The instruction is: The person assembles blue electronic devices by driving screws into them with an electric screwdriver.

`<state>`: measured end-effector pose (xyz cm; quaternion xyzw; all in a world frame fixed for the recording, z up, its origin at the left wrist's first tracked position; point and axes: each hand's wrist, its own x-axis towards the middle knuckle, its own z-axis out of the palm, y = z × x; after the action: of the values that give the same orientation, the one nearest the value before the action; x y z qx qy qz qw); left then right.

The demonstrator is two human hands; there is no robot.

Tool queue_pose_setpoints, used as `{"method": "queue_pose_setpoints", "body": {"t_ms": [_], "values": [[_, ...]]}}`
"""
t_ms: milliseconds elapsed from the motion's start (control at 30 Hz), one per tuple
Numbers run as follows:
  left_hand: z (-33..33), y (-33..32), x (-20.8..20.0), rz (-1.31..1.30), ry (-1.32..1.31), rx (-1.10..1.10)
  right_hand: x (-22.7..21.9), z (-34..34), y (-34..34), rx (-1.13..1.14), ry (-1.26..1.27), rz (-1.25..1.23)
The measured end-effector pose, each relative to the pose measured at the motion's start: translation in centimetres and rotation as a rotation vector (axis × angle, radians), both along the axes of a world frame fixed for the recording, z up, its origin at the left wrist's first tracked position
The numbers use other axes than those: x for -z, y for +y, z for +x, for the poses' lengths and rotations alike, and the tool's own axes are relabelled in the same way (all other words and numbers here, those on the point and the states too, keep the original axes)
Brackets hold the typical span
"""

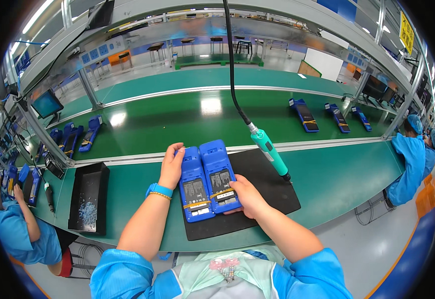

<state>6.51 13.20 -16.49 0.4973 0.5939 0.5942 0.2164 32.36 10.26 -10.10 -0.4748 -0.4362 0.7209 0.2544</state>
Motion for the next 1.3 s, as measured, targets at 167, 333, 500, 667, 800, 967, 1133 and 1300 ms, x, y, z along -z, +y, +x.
{"method": "queue_pose_setpoints", "body": {"t_ms": [167,333,500,667,800,967,1133,1300], "values": [[-0.2,-0.1,0.1,0.026,0.111,-0.06,-3.1,0.8,0.9,-0.36,-0.572,0.39],[0.1,0.1,0.6,0.026,0.108,-0.055,0.6,2.6,1.0,-0.399,-0.861,1.046],[-0.3,-0.1,1.2,0.018,0.045,-0.041,-4.9,4.8,-1.5,-0.456,-0.776,1.093],[0.1,0.3,1.0,0.021,-0.24,0.047,-8.0,11.5,3.4,0.174,-0.623,1.219],[-0.2,0.6,1.3,0.045,-0.335,0.071,-4.4,16.4,14.1,0.465,-0.887,1.083],[0.1,0.8,0.9,0.049,-0.374,0.099,0.6,18.4,25.2,0.302,-1.411,0.859],[0.4,0.5,0.4,0.054,-0.435,0.114,2.1,18.4,31.7,0.307,-1.523,0.749],[-0.5,-0.9,-0.4,0.005,-0.267,-0.002,3.9,15.7,33.8,0.26,-1.499,0.875]]}}
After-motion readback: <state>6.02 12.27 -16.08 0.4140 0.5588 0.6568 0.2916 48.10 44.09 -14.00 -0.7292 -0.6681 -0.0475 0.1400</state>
